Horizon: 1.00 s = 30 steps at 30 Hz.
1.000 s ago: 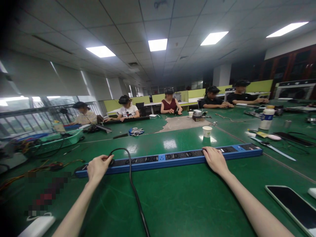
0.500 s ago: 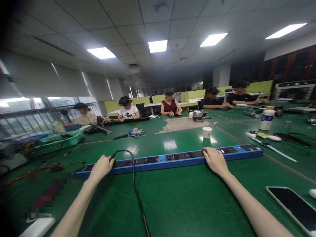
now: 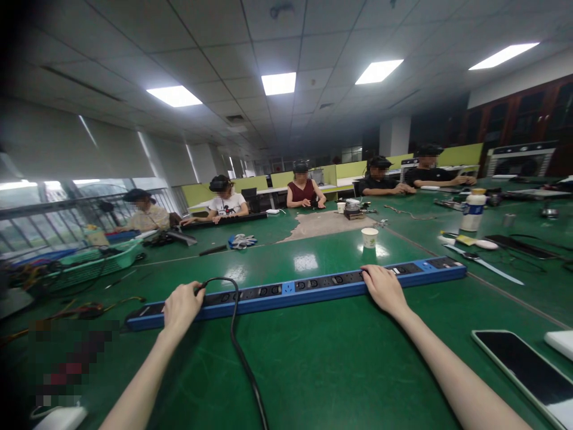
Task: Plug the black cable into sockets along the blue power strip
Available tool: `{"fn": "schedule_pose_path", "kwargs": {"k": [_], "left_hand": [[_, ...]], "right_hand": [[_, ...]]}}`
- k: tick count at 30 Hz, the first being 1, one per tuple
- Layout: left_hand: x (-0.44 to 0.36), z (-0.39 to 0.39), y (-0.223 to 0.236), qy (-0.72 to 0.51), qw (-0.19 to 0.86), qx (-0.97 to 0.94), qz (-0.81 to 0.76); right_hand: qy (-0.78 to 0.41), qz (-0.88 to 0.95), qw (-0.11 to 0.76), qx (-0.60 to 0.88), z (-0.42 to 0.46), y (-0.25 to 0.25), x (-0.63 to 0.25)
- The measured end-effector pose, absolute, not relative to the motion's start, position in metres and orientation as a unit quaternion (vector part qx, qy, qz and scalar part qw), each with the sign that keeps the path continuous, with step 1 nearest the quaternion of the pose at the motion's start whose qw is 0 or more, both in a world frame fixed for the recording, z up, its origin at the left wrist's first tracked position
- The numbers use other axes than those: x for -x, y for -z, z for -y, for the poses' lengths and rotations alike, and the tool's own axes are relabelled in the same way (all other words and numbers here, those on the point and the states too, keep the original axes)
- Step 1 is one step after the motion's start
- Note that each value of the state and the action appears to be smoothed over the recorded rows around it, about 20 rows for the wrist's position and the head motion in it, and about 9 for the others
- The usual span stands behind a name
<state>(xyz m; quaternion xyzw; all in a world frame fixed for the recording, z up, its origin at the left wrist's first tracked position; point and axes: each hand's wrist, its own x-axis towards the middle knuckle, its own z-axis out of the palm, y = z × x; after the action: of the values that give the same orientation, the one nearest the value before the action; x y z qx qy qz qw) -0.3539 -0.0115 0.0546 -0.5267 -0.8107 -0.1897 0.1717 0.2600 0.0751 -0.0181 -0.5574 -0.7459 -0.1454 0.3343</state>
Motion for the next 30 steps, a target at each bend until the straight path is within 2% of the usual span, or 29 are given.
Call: {"fn": "schedule_pose_path", "kwargs": {"k": [6, 11, 17, 25, 30], "left_hand": [[0.368, 0.007, -0.055, 0.178, 0.099, 0.516, 0.832], [0.372, 0.006, -0.049, 0.186, 0.123, 0.526, 0.821], [0.381, 0.007, -0.045, 0.210, 0.078, 0.514, 0.828], [0.357, 0.016, -0.078, 0.281, 0.194, 0.519, 0.784], [0.349, 0.012, -0.084, 0.257, 0.088, 0.517, 0.812]], "right_hand": [[0.148, 0.745, 0.333, 0.558, -0.076, 0.019, -0.260], [0.150, 0.746, 0.333, 0.556, -0.076, 0.019, -0.260], [0.146, 0.748, 0.333, 0.556, -0.075, 0.017, -0.259], [0.152, 0.747, 0.332, 0.555, -0.075, 0.017, -0.259], [0.154, 0.749, 0.333, 0.553, -0.075, 0.016, -0.259]]}}
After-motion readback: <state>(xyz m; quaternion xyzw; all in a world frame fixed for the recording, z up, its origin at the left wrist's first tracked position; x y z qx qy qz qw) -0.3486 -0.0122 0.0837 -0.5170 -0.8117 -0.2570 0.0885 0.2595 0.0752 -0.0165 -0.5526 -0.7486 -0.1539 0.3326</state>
